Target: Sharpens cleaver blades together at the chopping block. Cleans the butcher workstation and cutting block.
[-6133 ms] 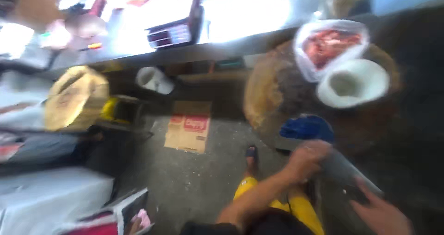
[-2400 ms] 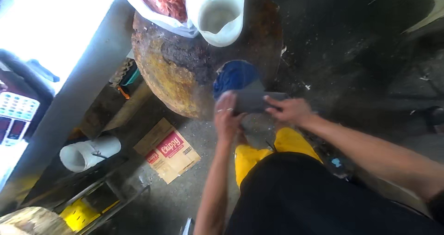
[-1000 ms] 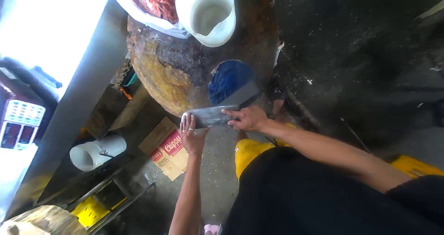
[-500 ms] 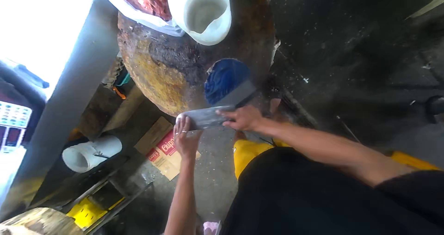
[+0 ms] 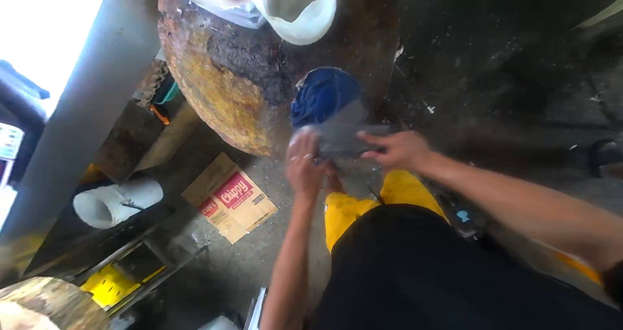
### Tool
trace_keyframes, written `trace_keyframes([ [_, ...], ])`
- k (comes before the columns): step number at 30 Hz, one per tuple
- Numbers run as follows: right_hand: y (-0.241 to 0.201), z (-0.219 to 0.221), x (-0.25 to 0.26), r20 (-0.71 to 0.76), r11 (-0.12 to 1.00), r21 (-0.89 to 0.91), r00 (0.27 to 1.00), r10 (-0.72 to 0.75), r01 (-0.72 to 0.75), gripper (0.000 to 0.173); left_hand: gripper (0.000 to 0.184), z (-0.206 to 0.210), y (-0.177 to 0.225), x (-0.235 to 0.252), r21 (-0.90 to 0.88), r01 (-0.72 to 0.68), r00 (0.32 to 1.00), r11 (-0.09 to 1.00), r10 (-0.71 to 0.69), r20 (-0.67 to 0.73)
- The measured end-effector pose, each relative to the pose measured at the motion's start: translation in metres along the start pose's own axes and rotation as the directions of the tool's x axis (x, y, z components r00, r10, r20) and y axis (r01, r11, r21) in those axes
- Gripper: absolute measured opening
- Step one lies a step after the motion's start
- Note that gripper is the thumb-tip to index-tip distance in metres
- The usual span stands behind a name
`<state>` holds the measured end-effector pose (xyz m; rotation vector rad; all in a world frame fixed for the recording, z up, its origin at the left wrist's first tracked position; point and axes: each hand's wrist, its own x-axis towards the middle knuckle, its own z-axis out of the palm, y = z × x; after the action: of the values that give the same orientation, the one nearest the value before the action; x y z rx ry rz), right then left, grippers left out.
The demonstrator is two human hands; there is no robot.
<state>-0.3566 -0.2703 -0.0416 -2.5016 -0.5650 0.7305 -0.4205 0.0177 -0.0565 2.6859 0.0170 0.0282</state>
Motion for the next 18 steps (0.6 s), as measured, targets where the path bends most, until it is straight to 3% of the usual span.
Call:
trace_keyframes([
  [3, -0.087, 0.050, 0.054, 0.174, 0.977, 0.110, 0.964, -0.200, 0.183, 0.053, 0.073, -0.055, -0.081, -0.062, 0.072, 0.228, 0.972, 0.971, -0.222, -0.082],
  [5, -0.099, 0.056, 0.060, 0.201, 0.964, 0.154, 0.948, -0.246, 0.217, 0.054, 0.075, -0.062, -0.087, -0.069, 0.046, 0.263, 0.961, 0.964, -0.257, -0.099],
  [8, -0.044, 0.021, 0.017, 0.134, 0.989, 0.104, 0.984, -0.121, 0.107, 0.056, 0.075, -0.029, -0.020, -0.036, -0.053, 0.177, 0.980, 0.983, -0.181, -0.083],
  [11, 0.033, -0.035, -0.053, 0.011, 0.990, -0.002, 0.990, 0.142, -0.142, 0.057, 0.070, 0.039, 0.068, 0.016, -0.160, -0.044, 0.993, 0.986, 0.027, -0.112],
  [13, 0.062, -0.066, -0.088, -0.072, 0.960, -0.049, 0.960, 0.270, -0.274, 0.061, 0.069, 0.073, 0.113, 0.051, -0.232, -0.186, 0.978, 0.955, 0.158, -0.133],
  [15, 0.062, -0.070, -0.099, -0.121, 0.944, -0.077, 0.943, 0.311, -0.322, 0.065, 0.071, 0.078, 0.123, 0.066, -0.272, -0.249, 0.968, 0.930, 0.232, -0.094],
  [18, 0.027, -0.040, -0.087, -0.052, 0.967, -0.064, 0.968, 0.244, -0.248, 0.064, 0.067, 0.056, 0.076, 0.020, -0.234, -0.169, 0.984, 0.957, 0.149, -0.100],
])
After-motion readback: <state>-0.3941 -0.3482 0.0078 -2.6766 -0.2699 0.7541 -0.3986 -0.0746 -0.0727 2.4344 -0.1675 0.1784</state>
